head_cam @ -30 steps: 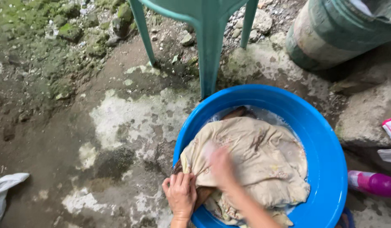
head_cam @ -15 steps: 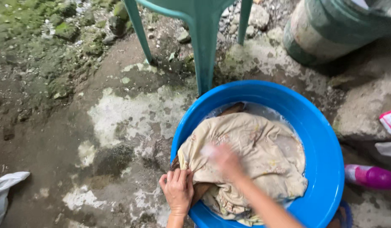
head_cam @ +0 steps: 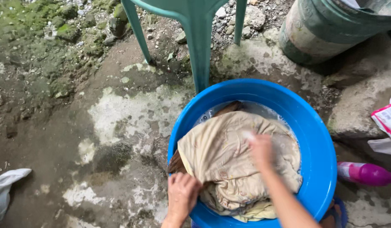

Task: The person hand washes clothes in a basin, rubbing soap onto the fabrics and scrubbing them over a wooden board.

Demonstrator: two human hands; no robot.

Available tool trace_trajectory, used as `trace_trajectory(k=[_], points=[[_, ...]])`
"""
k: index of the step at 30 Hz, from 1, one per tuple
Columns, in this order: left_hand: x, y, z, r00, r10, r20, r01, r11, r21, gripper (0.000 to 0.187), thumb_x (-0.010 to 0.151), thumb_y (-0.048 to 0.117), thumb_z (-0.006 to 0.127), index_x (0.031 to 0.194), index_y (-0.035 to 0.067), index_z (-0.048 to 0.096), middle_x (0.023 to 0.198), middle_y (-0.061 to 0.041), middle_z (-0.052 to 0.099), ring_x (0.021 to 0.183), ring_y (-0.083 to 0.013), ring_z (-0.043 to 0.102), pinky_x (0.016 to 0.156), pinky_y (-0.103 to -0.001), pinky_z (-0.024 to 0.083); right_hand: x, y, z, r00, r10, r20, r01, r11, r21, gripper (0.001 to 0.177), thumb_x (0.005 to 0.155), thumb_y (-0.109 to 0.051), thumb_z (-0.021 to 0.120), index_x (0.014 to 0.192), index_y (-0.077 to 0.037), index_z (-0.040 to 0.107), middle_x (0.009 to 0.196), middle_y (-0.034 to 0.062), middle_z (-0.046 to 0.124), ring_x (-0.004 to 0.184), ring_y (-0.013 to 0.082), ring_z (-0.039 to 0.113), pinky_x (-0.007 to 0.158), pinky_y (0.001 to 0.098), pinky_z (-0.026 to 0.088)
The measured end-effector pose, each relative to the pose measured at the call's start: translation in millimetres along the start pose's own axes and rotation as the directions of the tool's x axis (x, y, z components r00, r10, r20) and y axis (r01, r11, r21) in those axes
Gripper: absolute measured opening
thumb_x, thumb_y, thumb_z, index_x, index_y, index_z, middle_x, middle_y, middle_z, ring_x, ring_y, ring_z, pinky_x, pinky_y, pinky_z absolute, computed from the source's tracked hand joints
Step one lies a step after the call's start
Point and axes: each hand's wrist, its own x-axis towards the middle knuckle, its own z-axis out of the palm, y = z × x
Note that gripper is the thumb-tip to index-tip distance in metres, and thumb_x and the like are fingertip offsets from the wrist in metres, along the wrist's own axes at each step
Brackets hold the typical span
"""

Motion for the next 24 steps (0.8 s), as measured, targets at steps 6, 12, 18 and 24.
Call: trace_trajectory(k=[6, 12, 18, 24], points=[[29, 5, -2, 0.951, -0.246, -0.188, 0.252, 0.968, 0.01, 0.021, 0.075, 0.016, 0.076, 0.087, 0.003, 0.064, 0.097, -0.019, 0.059, 0.088, -0.0371, 0.054, 0.075, -0.047, 0.043, -41, 95, -2, 0.947, 0.287, -0.143, -0.294, 0.955, -0.031, 0.054, 0.088, -0.032, 0.073, 0.141, -0.025, 0.066, 0.12, 0.0184, 0.053, 0.107, 0.0417, 0.052, 0.088, 0.0521, 0.046], [55, -31, 43, 0.948, -0.317, -0.04, 0.318, 0.926, 0.203, 0.019, 0.082, 0.009, 0.068, 0.101, 0.006, 0.066, 0.098, -0.014, 0.061, 0.098, -0.0352, 0.057, 0.085, -0.049, 0.048, -27, 112, 4, 0.97, 0.158, -0.183, -0.156, 0.987, 0.022, 0.055, 0.091, -0.031, 0.072, 0.144, -0.02, 0.064, 0.119, 0.022, 0.052, 0.109, 0.0412, 0.052, 0.093, 0.05, 0.046], [7, -24, 23, 0.993, -0.024, -0.116, 0.05, 0.973, 0.225, 0.031, 0.071, 0.001, 0.061, 0.102, 0.004, 0.064, 0.099, -0.014, 0.06, 0.101, -0.0337, 0.058, 0.088, -0.044, 0.049, -11, 54, -23, 0.979, 0.123, -0.16, -0.056, 0.928, 0.369, 0.03, 0.091, -0.026, 0.076, 0.117, -0.011, 0.078, 0.092, 0.0166, 0.072, 0.088, 0.0298, 0.066, 0.084, 0.0435, 0.051], [-21, -16, 24, 0.984, -0.088, -0.153, 0.113, 0.981, 0.16, 0.019, 0.075, 0.011, 0.069, 0.095, 0.012, 0.067, 0.094, -0.006, 0.062, 0.092, -0.0273, 0.059, 0.082, -0.042, 0.045, -94, -186, -31, 0.754, -0.643, -0.134, 0.651, 0.706, 0.279, 0.015, 0.085, -0.025, 0.072, 0.1, -0.022, 0.071, 0.111, 0.0044, 0.072, 0.112, 0.025, 0.066, 0.096, 0.0384, 0.055]])
